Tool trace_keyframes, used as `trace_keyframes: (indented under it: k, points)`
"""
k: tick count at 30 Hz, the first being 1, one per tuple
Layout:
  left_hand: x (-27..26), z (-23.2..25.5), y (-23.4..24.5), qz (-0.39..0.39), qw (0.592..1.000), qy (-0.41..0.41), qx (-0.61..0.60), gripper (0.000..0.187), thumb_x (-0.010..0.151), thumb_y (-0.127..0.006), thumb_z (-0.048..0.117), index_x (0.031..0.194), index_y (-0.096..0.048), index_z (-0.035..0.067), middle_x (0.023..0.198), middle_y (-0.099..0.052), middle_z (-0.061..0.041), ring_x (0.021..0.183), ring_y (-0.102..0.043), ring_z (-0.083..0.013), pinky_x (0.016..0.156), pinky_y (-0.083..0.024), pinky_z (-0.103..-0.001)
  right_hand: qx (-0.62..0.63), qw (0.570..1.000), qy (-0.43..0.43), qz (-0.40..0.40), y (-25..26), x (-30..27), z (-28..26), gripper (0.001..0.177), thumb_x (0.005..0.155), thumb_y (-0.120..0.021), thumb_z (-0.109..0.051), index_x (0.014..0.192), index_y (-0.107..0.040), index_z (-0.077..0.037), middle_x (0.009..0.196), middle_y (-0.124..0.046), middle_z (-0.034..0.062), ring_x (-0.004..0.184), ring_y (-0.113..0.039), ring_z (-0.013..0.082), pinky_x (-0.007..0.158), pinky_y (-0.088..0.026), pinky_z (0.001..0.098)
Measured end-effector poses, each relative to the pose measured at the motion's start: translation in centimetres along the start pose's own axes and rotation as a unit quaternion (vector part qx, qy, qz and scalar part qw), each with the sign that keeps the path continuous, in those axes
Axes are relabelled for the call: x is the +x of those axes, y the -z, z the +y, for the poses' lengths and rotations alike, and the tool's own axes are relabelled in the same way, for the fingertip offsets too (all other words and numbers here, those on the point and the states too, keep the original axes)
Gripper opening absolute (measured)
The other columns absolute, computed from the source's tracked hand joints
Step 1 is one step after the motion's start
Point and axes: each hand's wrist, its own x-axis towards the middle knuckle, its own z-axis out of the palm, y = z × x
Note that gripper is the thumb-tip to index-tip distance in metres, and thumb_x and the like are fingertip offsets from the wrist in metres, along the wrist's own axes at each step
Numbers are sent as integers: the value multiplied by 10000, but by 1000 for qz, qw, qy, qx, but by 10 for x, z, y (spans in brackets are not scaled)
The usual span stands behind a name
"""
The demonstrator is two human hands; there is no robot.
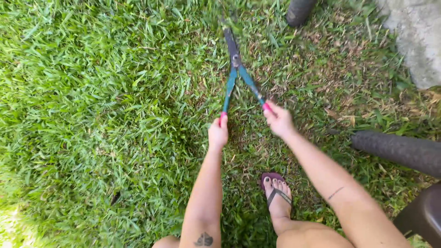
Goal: The person trims grass using shears, moving across the lawn and around a chair while repeatedly opening and closing the blades to cut the vegetation.
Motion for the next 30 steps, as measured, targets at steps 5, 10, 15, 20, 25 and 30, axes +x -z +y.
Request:
trace_keyframes:
  k: [5, 10, 15, 20, 25, 30]
  points:
    - [-26, 0, -22, 61, 996, -64, -19, 491, 1005, -521, 516, 971, -687, 55, 765, -679, -162, 664, -626, -286, 665, -509, -447, -58, 995, 77, 3, 5, -1, 26, 474, 998, -638, -162, 1463, -549, -145, 752, -612, -10, 571, -511, 44, 488, -431, 200]
    - [-33, 4, 26, -40, 998, -13, -52, 457, 984, -521, 517, 943, -688, 94, 723, -669, -89, 588, -588, -201, 563, -514, -426, -92, 995, -7, -24, 58, -27, -35, 482, 929, -642, -136, 1408, -608, -169, 959, -682, -148, 574, -524, 48, 459, -435, 228]
    - [19, 23, 62, 9, 993, -117, 30, 489, 919, -596, 539, 968, -744, 75, 699, -705, -107, 610, -663, -243, 591, -522, -398, -59, 996, 64, -28, 101, 36, 21, 480, 970, -672, -161, 1446, -615, -162, 758, -605, 5, 561, -479, 64, 467, -388, 229]
    - [66, 26, 42, 25, 987, -137, 79, 559, 965, -545, 577, 1043, -735, 56, 824, -721, -169, 748, -693, -312, 704, -538, -441, -87, 996, 33, 3, 54, 37, -33, 432, 984, -628, -151, 1415, -615, -168, 816, -647, 15, 548, -491, 58, 450, -402, 203]
    - [56, 19, -14, 87, 980, -160, 82, 591, 1025, -514, 580, 1003, -715, 25, 956, -722, -228, 885, -684, -379, 805, -531, -490, -13, 998, 34, 48, -2, 17, -43, 388, 981, -620, -116, 1368, -650, -137, 861, -658, 6, 537, -460, 53, 421, -375, 187]
    - [-19, 24, -4, 44, 993, -107, -33, 562, 1000, -518, 541, 1012, -701, 10, 854, -709, -186, 749, -693, -321, 715, -542, -445, 0, 997, 75, -30, 21, 5, -16, 494, 987, -614, -120, 1475, -537, -126, 762, -545, -30, 552, -449, 37, 437, -376, 203]
